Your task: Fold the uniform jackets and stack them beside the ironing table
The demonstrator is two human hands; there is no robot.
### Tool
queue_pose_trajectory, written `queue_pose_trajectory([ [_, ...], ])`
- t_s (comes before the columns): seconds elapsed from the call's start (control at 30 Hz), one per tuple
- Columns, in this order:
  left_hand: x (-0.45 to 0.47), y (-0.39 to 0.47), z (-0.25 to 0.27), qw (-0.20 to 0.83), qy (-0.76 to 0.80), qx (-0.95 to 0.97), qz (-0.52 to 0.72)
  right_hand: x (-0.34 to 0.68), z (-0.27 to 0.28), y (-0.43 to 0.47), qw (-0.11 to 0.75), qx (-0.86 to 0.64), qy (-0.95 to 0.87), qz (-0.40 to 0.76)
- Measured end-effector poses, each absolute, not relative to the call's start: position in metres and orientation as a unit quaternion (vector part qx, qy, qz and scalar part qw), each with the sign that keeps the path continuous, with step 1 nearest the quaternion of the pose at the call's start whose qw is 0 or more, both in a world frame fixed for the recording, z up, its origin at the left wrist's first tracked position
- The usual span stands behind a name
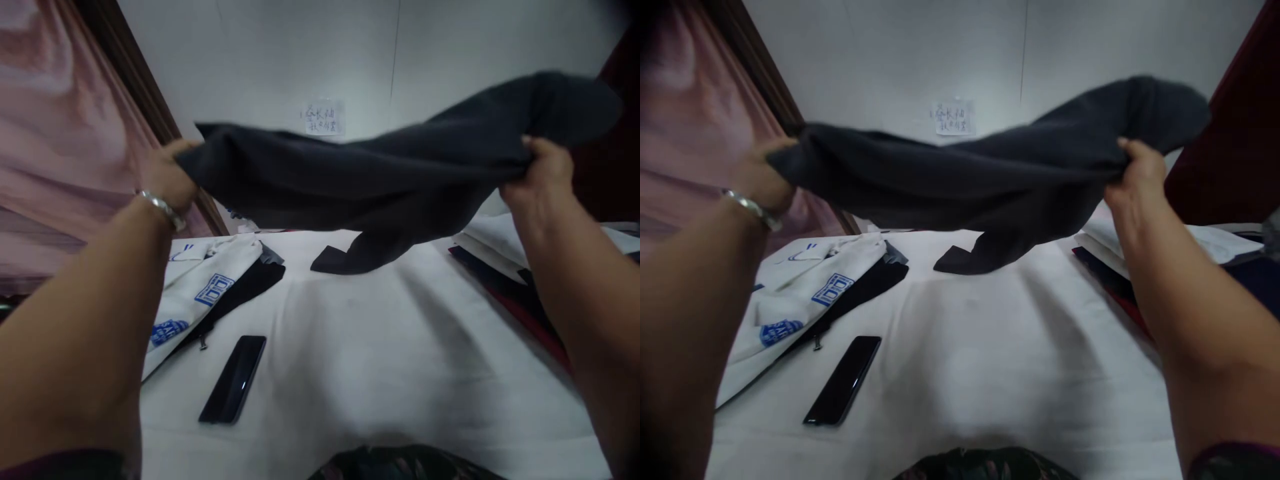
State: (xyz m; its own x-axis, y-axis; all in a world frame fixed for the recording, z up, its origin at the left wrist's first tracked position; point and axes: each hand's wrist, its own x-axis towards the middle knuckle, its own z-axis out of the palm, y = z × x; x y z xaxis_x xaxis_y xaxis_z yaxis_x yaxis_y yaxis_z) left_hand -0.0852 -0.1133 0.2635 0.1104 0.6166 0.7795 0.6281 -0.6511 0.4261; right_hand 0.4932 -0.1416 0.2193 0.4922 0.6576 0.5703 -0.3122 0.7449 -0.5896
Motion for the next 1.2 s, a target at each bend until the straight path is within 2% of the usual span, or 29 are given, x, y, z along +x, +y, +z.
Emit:
queue_pose_trajectory([
  [0.1,-0.097,-0.139,0.172,-0.063,-0.446,-0.793,-0.409,0.456,0.132,-0.221,0.86,-0.323,-0.257,0.3],
  [0.23,-0.097,-0.187,0.038,-0.22,-0.457,-0.802,-0.316,0.42,0.0,-0.316,0.818,-0.475,-0.137,0.292],
  [0.33,-0.094,-0.223,-0.017,-0.291,-0.471,-0.79,-0.264,0.418,-0.059,-0.356,0.768,-0.557,-0.071,0.309],
  [0.4,-0.095,-0.239,-0.024,-0.297,-0.473,-0.787,-0.26,0.422,-0.073,-0.368,0.77,-0.559,-0.085,0.294],
  [0.53,-0.1,-0.251,-0.008,-0.231,-0.454,-0.817,-0.271,0.431,-0.075,-0.375,0.78,-0.539,-0.106,0.299],
  [0.77,-0.111,-0.256,-0.018,-0.19,-0.451,-0.851,-0.192,0.438,-0.092,-0.392,0.746,-0.564,-0.066,0.348],
  [0.97,-0.12,-0.262,-0.029,-0.173,-0.462,-0.85,-0.185,0.445,-0.079,-0.413,0.686,-0.562,-0.051,0.46],
  [1.2,-0.119,-0.269,-0.02,-0.133,-0.463,-0.86,-0.168,0.491,-0.063,-0.429,0.7,-0.576,-0.082,0.414],
])
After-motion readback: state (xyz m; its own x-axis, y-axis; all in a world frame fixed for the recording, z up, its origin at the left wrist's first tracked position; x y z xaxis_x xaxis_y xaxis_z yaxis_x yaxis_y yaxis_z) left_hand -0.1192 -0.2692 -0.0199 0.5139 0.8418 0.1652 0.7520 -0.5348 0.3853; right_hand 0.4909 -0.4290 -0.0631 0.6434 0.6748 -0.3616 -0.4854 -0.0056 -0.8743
